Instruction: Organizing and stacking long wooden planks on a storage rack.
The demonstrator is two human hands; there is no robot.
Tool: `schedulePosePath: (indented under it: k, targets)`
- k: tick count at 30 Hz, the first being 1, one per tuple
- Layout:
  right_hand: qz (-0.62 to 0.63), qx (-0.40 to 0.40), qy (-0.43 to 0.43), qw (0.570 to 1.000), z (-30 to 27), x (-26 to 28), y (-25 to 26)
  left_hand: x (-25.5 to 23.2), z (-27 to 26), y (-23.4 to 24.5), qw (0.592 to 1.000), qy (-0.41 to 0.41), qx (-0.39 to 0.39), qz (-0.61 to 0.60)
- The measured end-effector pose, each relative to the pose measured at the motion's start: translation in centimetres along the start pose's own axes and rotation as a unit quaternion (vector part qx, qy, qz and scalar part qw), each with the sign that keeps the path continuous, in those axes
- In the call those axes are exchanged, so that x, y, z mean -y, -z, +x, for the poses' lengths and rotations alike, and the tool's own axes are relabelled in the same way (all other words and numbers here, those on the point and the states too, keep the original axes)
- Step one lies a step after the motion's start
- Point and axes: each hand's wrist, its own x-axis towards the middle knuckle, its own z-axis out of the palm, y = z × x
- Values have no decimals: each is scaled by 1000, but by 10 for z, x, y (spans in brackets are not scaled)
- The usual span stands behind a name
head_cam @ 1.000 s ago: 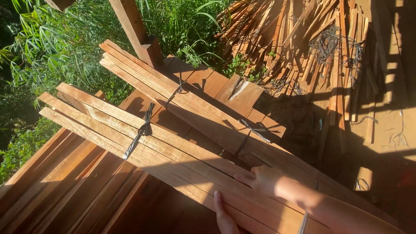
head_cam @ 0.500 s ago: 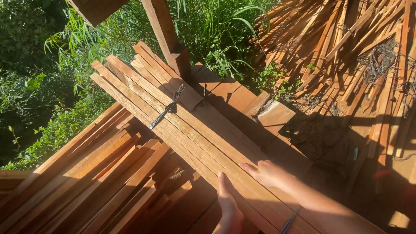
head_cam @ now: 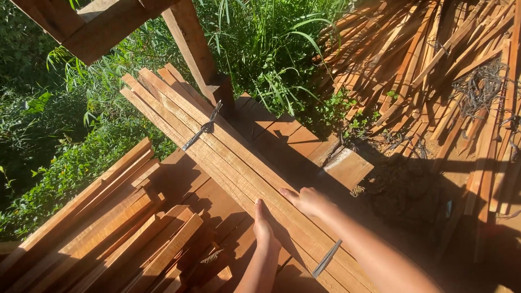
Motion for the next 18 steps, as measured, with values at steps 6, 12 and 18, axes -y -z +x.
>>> schedulePosePath:
  k: [6, 12, 18]
  targets:
    - [23, -79, 39, 996, 99, -15, -29, -41, 23, -30, 997, 27, -67, 40]
    - [35, -25, -5, 999, 99, 22, -14, -48, 74, -16, 992, -63, -81, 71]
    - [37, -14, -6, 999, 133, 26, -10, -63, 96, -25, 980, -100, -152, 84]
